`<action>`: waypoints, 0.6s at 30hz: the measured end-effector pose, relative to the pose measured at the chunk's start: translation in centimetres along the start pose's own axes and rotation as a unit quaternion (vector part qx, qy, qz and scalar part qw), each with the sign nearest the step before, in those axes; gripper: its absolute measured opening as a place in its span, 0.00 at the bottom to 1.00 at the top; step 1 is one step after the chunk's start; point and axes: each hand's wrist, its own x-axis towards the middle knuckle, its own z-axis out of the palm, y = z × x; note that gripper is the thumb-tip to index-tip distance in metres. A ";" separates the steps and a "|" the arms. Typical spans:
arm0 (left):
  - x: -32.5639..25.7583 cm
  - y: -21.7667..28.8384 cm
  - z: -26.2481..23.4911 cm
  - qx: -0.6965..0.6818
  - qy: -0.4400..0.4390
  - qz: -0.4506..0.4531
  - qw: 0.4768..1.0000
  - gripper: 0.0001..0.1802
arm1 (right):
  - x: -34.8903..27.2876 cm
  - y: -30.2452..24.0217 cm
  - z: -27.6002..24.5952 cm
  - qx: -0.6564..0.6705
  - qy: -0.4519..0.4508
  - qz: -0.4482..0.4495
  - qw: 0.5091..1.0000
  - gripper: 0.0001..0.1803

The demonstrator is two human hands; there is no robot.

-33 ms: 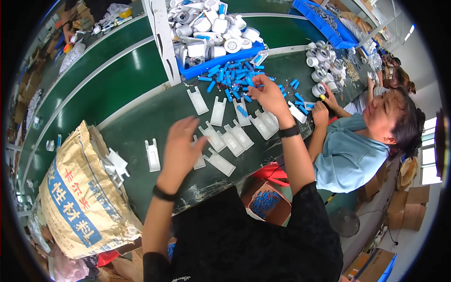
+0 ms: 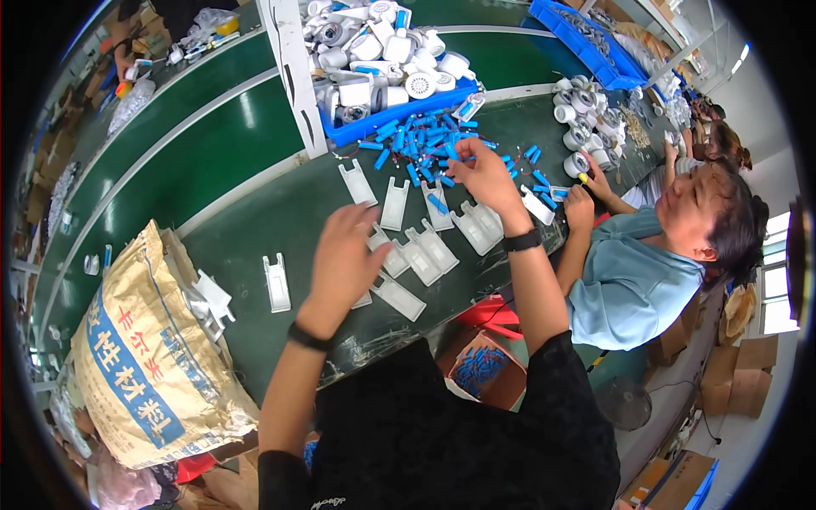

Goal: The person assembles electronic components by picking up a white plastic housing, peeling a backing from a light panel, and pressing it into the housing. They then connect a blue battery to a small circuit board and tuck them into the unit before setting it aside to repeat the process.

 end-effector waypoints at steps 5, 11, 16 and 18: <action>5.7 1.1 8.1 0.018 -0.074 0.012 0.997 0.46 | -1.4 -1.0 -0.4 0.019 0.007 -0.004 1.000 0.14; 7.7 1.5 10.3 0.048 -0.174 -0.019 0.983 0.72 | -2.7 -1.2 -1.9 0.060 0.013 0.020 0.998 0.14; 8.6 2.2 10.9 0.070 -0.189 -0.026 0.979 0.74 | -2.3 -0.5 -2.1 0.218 0.019 0.009 0.976 0.13; 8.4 2.4 11.2 0.075 -0.195 -0.037 0.977 0.75 | -1.9 -1.4 -2.0 0.293 0.035 0.033 0.955 0.13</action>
